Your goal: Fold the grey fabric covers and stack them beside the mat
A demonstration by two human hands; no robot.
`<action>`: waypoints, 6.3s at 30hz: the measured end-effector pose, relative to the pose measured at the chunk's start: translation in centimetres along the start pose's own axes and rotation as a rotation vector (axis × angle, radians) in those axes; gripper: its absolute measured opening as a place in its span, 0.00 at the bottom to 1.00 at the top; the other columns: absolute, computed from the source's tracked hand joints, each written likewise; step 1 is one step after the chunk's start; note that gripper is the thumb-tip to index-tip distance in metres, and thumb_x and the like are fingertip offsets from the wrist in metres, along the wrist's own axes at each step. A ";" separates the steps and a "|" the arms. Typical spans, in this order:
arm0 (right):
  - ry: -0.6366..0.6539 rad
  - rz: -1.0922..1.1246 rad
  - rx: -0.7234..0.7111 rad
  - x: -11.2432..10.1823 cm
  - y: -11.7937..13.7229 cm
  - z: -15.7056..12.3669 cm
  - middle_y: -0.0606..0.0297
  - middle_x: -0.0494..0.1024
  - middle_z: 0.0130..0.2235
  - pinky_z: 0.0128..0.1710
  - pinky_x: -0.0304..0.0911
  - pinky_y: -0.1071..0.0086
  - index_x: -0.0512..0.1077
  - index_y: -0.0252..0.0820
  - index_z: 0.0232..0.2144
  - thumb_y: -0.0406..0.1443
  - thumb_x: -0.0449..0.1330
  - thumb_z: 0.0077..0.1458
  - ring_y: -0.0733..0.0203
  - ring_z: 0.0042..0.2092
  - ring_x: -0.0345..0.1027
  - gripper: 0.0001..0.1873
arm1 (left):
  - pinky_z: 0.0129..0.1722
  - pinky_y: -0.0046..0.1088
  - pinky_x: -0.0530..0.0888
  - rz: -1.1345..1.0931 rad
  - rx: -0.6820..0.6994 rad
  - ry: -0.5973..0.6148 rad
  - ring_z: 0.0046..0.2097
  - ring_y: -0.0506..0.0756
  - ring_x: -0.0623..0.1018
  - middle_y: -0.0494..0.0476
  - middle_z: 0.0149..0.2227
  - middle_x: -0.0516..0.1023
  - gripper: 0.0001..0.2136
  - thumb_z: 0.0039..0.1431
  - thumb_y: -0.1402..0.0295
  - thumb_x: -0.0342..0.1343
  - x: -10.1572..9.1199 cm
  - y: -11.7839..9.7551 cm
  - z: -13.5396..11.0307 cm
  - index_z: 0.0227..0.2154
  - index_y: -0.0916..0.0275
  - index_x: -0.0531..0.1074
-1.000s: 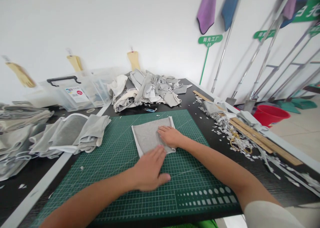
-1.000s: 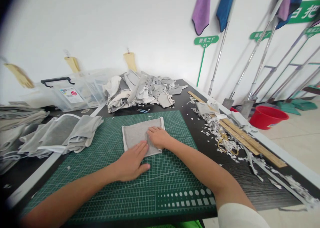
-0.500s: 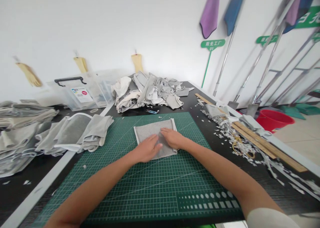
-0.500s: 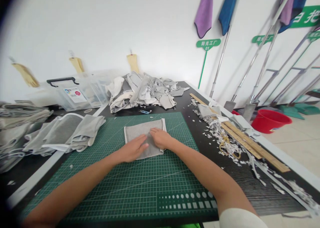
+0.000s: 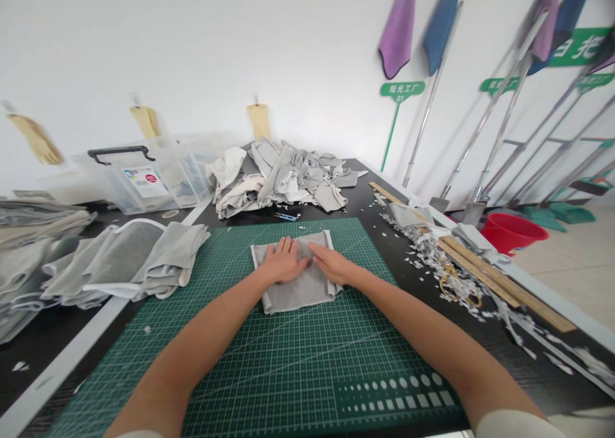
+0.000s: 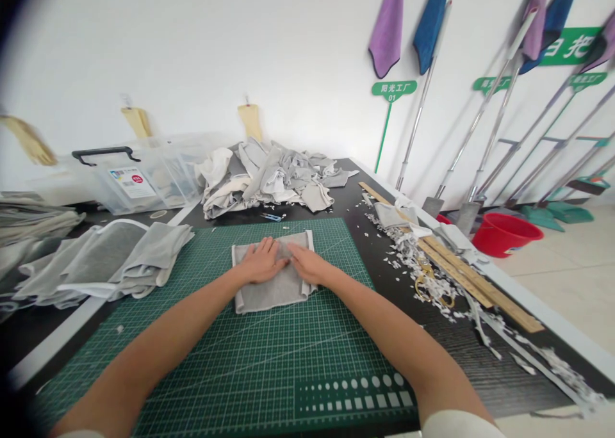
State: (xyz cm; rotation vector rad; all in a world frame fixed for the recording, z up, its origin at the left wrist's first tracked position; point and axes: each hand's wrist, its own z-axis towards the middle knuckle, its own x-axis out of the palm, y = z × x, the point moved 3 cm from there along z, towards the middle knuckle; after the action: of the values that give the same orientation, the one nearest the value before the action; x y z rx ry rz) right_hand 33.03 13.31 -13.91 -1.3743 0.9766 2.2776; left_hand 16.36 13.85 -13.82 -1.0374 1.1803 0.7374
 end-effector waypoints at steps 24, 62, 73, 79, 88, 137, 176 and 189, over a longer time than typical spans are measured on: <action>0.041 -0.260 0.123 0.0 0.7 -0.6 0.47 0.60 0.59 0.59 0.41 0.54 0.60 0.32 0.55 0.47 0.47 0.59 0.51 0.61 0.49 0.29 | 0.60 0.47 0.41 0.026 0.213 0.268 0.65 0.58 0.43 0.57 0.65 0.39 0.31 0.60 0.47 0.32 -1.3 -0.6 -4.8 0.63 0.55 0.42; 0.122 -0.572 0.154 -0.3 3.5 -0.8 0.39 0.74 0.38 0.39 0.59 0.55 0.75 0.29 0.34 0.46 0.43 0.60 0.44 0.41 0.67 0.29 | 0.25 0.30 0.72 -1.078 -0.470 0.048 0.32 0.58 0.77 0.56 0.30 0.77 0.17 0.43 0.67 0.54 -2.5 4.4 -3.4 0.40 0.63 0.70; 0.141 -0.702 0.107 -1.0 4.6 -0.6 0.47 0.77 0.38 0.52 0.47 0.50 0.76 0.34 0.34 0.49 0.46 0.59 0.48 0.42 0.67 0.26 | 0.24 0.29 0.71 -1.198 -0.430 0.048 0.26 0.56 0.75 0.53 0.23 0.73 0.14 0.36 0.73 0.54 -3.4 4.7 -3.3 0.31 0.67 0.71; 0.154 -0.588 0.001 -0.7 8.0 -1.4 0.40 0.73 0.44 0.53 0.45 0.48 0.72 0.27 0.42 0.55 0.40 0.57 0.44 0.46 0.66 0.37 | 0.24 0.31 0.71 -1.259 -0.476 -0.017 0.24 0.56 0.75 0.53 0.23 0.75 0.14 0.37 0.72 0.56 -6.9 4.9 -3.1 0.32 0.66 0.71; 0.108 -0.375 -0.551 1.2 14.0 -4.0 0.41 0.67 0.52 0.56 0.44 0.51 0.64 0.23 0.50 0.60 0.42 0.52 0.46 0.53 0.60 0.44 | 0.20 0.26 0.66 -1.218 -0.424 -0.032 0.19 0.52 0.70 0.49 0.17 0.70 0.07 0.38 0.70 0.54 -7.7 5.1 -3.3 0.24 0.66 0.70; -0.333 -0.245 -0.823 2.3 14.3 -4.9 0.70 0.63 0.19 0.24 0.45 0.67 0.62 0.42 0.18 0.52 0.51 0.52 0.65 0.22 0.55 0.22 | 0.33 0.31 0.74 -0.999 -0.183 0.192 0.39 0.55 0.77 0.64 0.40 0.75 0.15 0.55 0.67 0.48 -2.7 -3.7 -3.7 0.45 0.66 0.66; -0.119 -0.359 0.514 -2.3 4.3 -1.1 0.45 0.71 0.46 0.50 0.52 0.59 0.64 0.30 0.47 0.48 0.52 0.52 0.44 0.52 0.59 0.29 | 0.55 0.39 0.58 -0.160 -0.114 -0.232 0.56 0.62 0.65 0.67 0.54 0.66 0.24 0.56 0.60 0.50 -0.7 0.8 -2.4 0.54 0.64 0.59; -0.179 0.190 0.770 -1.1 1.2 -0.7 0.48 0.71 0.47 0.42 0.59 0.61 0.37 0.31 0.61 0.33 0.53 0.48 0.48 0.45 0.68 0.42 | 0.38 0.34 0.73 -1.580 -0.382 -0.275 0.43 0.56 0.76 0.70 0.55 0.64 0.38 0.46 0.75 0.59 -0.4 0.5 -1.7 0.59 0.63 0.47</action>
State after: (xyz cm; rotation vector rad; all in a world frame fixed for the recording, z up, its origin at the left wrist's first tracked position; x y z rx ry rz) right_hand 33.36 12.01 -12.70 -0.7581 1.7226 1.7667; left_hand 15.19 12.48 -13.60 -1.6905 -0.2339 -0.2055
